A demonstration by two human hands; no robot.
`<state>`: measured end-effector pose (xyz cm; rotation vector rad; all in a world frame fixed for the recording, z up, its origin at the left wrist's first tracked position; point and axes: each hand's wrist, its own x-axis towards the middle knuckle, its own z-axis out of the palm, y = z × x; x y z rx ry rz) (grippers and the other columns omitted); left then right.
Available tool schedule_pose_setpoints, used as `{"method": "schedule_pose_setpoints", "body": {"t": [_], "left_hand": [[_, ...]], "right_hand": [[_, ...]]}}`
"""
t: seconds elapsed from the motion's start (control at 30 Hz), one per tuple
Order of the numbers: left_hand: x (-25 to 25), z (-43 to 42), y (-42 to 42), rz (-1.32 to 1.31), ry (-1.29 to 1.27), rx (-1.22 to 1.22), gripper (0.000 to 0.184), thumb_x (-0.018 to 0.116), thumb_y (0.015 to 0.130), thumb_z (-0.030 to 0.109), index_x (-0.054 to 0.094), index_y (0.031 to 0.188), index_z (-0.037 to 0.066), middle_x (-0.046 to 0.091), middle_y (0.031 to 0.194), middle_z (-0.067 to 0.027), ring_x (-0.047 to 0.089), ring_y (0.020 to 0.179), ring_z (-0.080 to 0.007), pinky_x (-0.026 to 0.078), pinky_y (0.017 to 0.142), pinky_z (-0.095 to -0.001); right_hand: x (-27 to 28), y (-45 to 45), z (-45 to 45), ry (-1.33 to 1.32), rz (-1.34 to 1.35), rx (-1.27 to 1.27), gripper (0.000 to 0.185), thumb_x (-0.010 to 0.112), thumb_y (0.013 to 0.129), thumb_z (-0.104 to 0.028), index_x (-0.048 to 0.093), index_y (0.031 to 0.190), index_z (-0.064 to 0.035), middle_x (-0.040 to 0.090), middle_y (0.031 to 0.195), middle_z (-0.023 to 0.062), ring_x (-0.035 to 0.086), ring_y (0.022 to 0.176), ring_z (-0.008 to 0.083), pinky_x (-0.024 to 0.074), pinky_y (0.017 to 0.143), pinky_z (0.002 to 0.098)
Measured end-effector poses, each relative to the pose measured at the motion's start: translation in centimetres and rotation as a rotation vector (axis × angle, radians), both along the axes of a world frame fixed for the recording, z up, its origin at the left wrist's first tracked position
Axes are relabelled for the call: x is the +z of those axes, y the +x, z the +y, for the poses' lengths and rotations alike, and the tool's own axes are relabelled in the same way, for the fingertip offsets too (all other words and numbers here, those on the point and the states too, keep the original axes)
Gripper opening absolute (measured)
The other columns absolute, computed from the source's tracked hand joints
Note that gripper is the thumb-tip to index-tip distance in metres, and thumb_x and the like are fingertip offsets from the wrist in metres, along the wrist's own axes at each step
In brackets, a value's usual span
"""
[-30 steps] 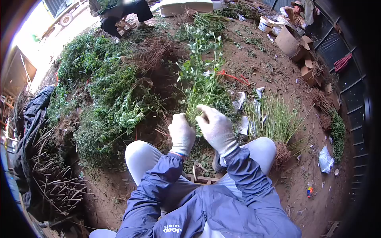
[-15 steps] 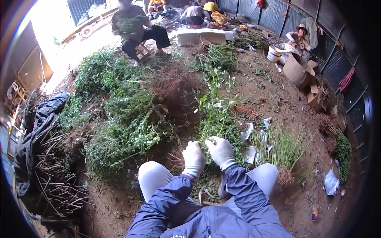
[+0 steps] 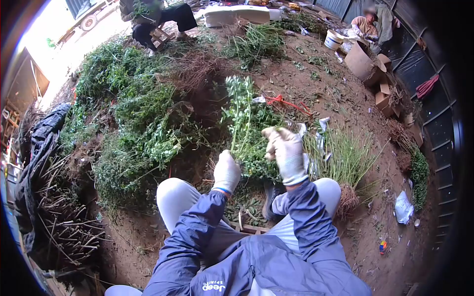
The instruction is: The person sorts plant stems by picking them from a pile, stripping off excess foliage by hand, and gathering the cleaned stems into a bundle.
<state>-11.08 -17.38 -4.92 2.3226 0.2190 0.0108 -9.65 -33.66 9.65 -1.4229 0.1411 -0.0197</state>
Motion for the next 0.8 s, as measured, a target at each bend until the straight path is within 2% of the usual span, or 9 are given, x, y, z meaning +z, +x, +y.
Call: {"method": "schedule_pose_setpoints", "body": {"t": [0.1, 0.27, 0.37, 0.4, 0.43, 0.5, 0.57, 0.67, 0.8], "left_hand": [[-0.4, 0.0, 0.1, -0.060, -0.037, 0.005, 0.031, 0.072, 0.095, 0.020, 0.056, 0.111, -0.001, 0.067, 0.105, -0.0282, 0.068, 0.096, -0.0478, 0.056, 0.081, -0.0517], [-1.3, 0.2, 0.6, -0.033, -0.027, 0.019, 0.034, 0.075, 0.093, 0.019, 0.054, 0.113, -0.001, 0.065, 0.108, -0.0256, 0.067, 0.098, -0.0468, 0.055, 0.084, -0.0512], [0.7, 0.0, 0.4, -0.056, -0.099, 0.017, 0.033, 0.075, 0.093, 0.016, 0.055, 0.112, -0.002, 0.066, 0.107, -0.0259, 0.067, 0.098, -0.0465, 0.055, 0.085, -0.0503], [0.9, -0.2, 0.4, -0.075, -0.161, 0.011, 0.033, 0.075, 0.093, 0.016, 0.055, 0.112, -0.002, 0.067, 0.106, -0.0259, 0.068, 0.099, -0.0461, 0.055, 0.085, -0.0501], [1.0, -0.4, 0.4, -0.087, -0.126, 0.012, 0.033, 0.076, 0.093, 0.015, 0.055, 0.111, -0.003, 0.068, 0.105, -0.0259, 0.068, 0.099, -0.0451, 0.055, 0.085, -0.0491], [1.5, -0.6, 0.1, -0.110, -0.164, 0.002, 0.032, 0.075, 0.093, 0.015, 0.055, 0.111, -0.002, 0.068, 0.105, -0.0257, 0.068, 0.098, -0.0451, 0.055, 0.084, -0.0489], [1.7, -0.7, 0.0, -0.135, -0.199, -0.002, 0.032, 0.075, 0.093, 0.015, 0.055, 0.111, -0.002, 0.068, 0.104, -0.0255, 0.068, 0.098, -0.0450, 0.055, 0.084, -0.0488], [1.6, -0.8, -0.5, -0.149, -0.154, -0.018, 0.031, 0.074, 0.093, 0.015, 0.055, 0.112, 0.000, 0.067, 0.103, -0.0244, 0.068, 0.096, -0.0454, 0.055, 0.082, -0.0498], [1.1, -0.6, -0.5, -0.125, -0.138, -0.050, 0.030, 0.073, 0.093, 0.015, 0.055, 0.113, 0.000, 0.067, 0.105, -0.0255, 0.068, 0.095, -0.0461, 0.055, 0.081, -0.0510]], "right_hand": [[3.2, 0.6, -2.9, 0.027, -0.116, -0.069, 0.023, 0.060, 0.109, -0.018, 0.073, 0.105, -0.0004, 0.059, 0.062, -0.0030, 0.050, 0.047, 0.0046, 0.0432, 0.046, 0.0212], [7.4, -0.8, -7.6, -0.037, -0.363, -0.228, 0.027, 0.059, 0.110, -0.025, 0.072, 0.107, -0.0015, 0.066, 0.074, 0.0005, 0.060, 0.061, 0.0076, 0.0495, 0.057, 0.0231], [5.0, -1.7, -8.0, -0.140, -0.226, 0.126, 0.021, 0.059, 0.109, -0.019, 0.071, 0.113, -0.0018, 0.073, 0.095, 0.0084, 0.067, 0.074, 0.0116, 0.0580, 0.071, 0.0263], [4.5, -2.5, -7.3, -0.401, -0.109, 0.244, 0.021, 0.061, 0.106, -0.016, 0.070, 0.118, -0.0012, 0.074, 0.098, 0.0098, 0.070, 0.085, 0.0160, 0.0587, 0.078, 0.0284], [2.6, -2.5, -6.7, -0.699, -0.175, 0.271, 0.028, 0.066, 0.101, -0.018, 0.069, 0.122, 0.0009, 0.074, 0.101, 0.0115, 0.072, 0.094, 0.0206, 0.0580, 0.086, 0.0312], [-2.0, -2.8, -5.4, -0.942, -0.239, 0.246, 0.044, 0.074, 0.094, -0.021, 0.064, 0.132, 0.0004, 0.069, 0.118, 0.0163, 0.070, 0.105, 0.0224, 0.0560, 0.093, 0.0343], [-3.4, -2.6, -3.3, -0.674, -0.106, 0.242, 0.059, 0.076, 0.092, -0.016, 0.055, 0.145, -0.0022, 0.066, 0.123, 0.0143, 0.068, 0.104, 0.0220, 0.0565, 0.092, 0.0347], [-3.1, -1.0, -1.0, -0.627, -0.070, 0.185, 0.068, 0.076, 0.093, -0.009, 0.046, 0.154, -0.0017, 0.064, 0.125, 0.0115, 0.067, 0.103, 0.0179, 0.0573, 0.091, 0.0316], [-4.4, 0.8, 0.2, -0.562, -0.088, 0.246, 0.056, 0.077, 0.094, -0.012, 0.057, 0.146, -0.0042, 0.072, 0.117, 0.0113, 0.069, 0.097, 0.0148, 0.0561, 0.088, 0.0303]]}}
